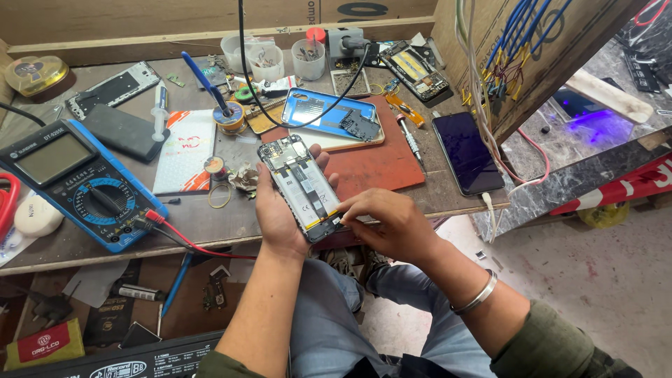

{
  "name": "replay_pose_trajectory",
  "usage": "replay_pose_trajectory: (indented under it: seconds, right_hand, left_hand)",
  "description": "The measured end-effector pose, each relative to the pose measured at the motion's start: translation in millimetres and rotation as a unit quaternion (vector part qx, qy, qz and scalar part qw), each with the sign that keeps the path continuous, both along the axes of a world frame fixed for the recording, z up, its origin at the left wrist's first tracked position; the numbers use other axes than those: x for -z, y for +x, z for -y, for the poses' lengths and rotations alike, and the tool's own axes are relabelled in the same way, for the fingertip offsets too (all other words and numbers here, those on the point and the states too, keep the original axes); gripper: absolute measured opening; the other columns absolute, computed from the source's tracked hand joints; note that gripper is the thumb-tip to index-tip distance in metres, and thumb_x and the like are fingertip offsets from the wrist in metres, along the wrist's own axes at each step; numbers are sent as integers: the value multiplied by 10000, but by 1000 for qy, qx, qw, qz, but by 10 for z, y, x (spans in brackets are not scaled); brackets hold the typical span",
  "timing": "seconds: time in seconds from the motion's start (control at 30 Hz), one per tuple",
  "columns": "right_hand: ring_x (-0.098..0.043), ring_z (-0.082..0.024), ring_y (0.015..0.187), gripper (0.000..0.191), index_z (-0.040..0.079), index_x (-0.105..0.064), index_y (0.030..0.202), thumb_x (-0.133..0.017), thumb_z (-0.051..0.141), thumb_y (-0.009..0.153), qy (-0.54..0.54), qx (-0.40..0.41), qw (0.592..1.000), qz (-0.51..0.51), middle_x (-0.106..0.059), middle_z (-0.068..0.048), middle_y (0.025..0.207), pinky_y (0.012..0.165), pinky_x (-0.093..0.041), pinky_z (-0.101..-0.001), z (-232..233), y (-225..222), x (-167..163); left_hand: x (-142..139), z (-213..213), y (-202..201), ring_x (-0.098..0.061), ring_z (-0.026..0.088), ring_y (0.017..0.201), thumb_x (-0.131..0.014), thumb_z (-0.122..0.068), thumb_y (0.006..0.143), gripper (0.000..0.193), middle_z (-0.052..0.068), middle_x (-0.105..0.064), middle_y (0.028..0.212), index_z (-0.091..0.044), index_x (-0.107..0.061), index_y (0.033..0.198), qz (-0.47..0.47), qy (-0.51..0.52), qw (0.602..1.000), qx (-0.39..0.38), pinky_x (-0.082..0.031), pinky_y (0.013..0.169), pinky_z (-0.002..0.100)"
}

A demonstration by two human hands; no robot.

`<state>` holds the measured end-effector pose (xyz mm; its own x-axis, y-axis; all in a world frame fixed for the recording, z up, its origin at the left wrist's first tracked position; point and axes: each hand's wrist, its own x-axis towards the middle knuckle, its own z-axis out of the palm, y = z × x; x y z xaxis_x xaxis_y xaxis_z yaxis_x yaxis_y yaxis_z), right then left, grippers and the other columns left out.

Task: The person holds a smartphone showing a boot screen, then sets it down and works on a disassembled phone chassis on the bench. They use a screwdriver to unscrew components, pry at the phone's internals, lift out the battery assembly, and finally pick up the reassembled phone and turn it over in their hands.

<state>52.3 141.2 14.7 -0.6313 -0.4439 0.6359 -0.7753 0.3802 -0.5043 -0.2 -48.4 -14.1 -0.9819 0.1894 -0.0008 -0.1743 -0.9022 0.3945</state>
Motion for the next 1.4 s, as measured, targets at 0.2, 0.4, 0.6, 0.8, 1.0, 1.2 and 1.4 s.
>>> replay_pose_trajectory:
  seconds: [0.2, 0.4, 0.6, 0.8, 1.0, 1.2, 1.4]
  right_hand:
    - [-748, -246, 985, 160, 85, -692, 938, -803, 57, 825, 59, 1, 994, -97, -759, -46, 1072, 832, -610, -364, 40, 31, -96]
    - [-754, -231, 982, 145, 94, -707, 944, -803, 89, 836, 99, -7, 986, -136, -762, -40, 1062, 826, -610, -364, 33, 12, -140]
    - [-755, -238, 974, 157, 112, -710, 961, -793, 166, 839, 154, -37, 968, -197, -761, -46, 1092, 776, -607, -371, -54, -32, -141]
    - [-748, -238, 942, 187, 123, -712, 958, -801, 251, 854, 190, -44, 955, -225, -746, -43, 1112, 730, -593, -371, -57, -54, -167]
    - [-734, -249, 910, 229, 108, -675, 900, -792, 291, 827, 195, -37, 953, -231, -745, -68, 1187, 727, -592, -385, -8, -32, -160]
    - [-741, -264, 917, 223, 90, -643, 872, -790, 249, 816, 167, -29, 948, -271, -742, -103, 1165, 726, -601, -387, 27, -44, -108]
    - [-756, -265, 923, 167, 63, -623, 858, -774, 133, 838, 133, -7, 947, -294, -753, -123, 1130, 726, -616, -378, 33, -49, -49]
  left_hand:
    - [20, -10, -45, -612, 300, 1247, -263, -584, 1066, 687, 180, -624, 1348, -37, -506, 1402, 18, -25, 999, -10, -552, 967, 494]
    - [3, -30, -121, -623, 314, 1217, -230, -601, 1038, 709, 178, -641, 1314, -48, -514, 1379, 38, -89, 995, -25, -557, 923, 481]
    - [-16, -77, -124, -652, 313, 1178, -249, -608, 1025, 704, 168, -673, 1255, -57, -529, 1361, 54, -126, 990, -40, -567, 891, 481]
    - [10, -112, -142, -664, 315, 1135, -271, -616, 1028, 699, 170, -678, 1220, -53, -540, 1341, 50, -132, 988, -61, -574, 854, 480]
    - [24, -132, -142, -668, 301, 1117, -276, -634, 1015, 716, 157, -685, 1225, -58, -554, 1335, 61, -148, 985, -67, -576, 840, 467]
    - [22, -145, -134, -677, 305, 1110, -273, -645, 1004, 731, 157, -681, 1229, -54, -549, 1332, 73, -152, 982, -81, -585, 840, 468]
    - [55, -198, -169, -680, 317, 1128, -299, -660, 990, 753, 148, -679, 1252, -54, -527, 1373, 99, -139, 981, -96, -580, 847, 470]
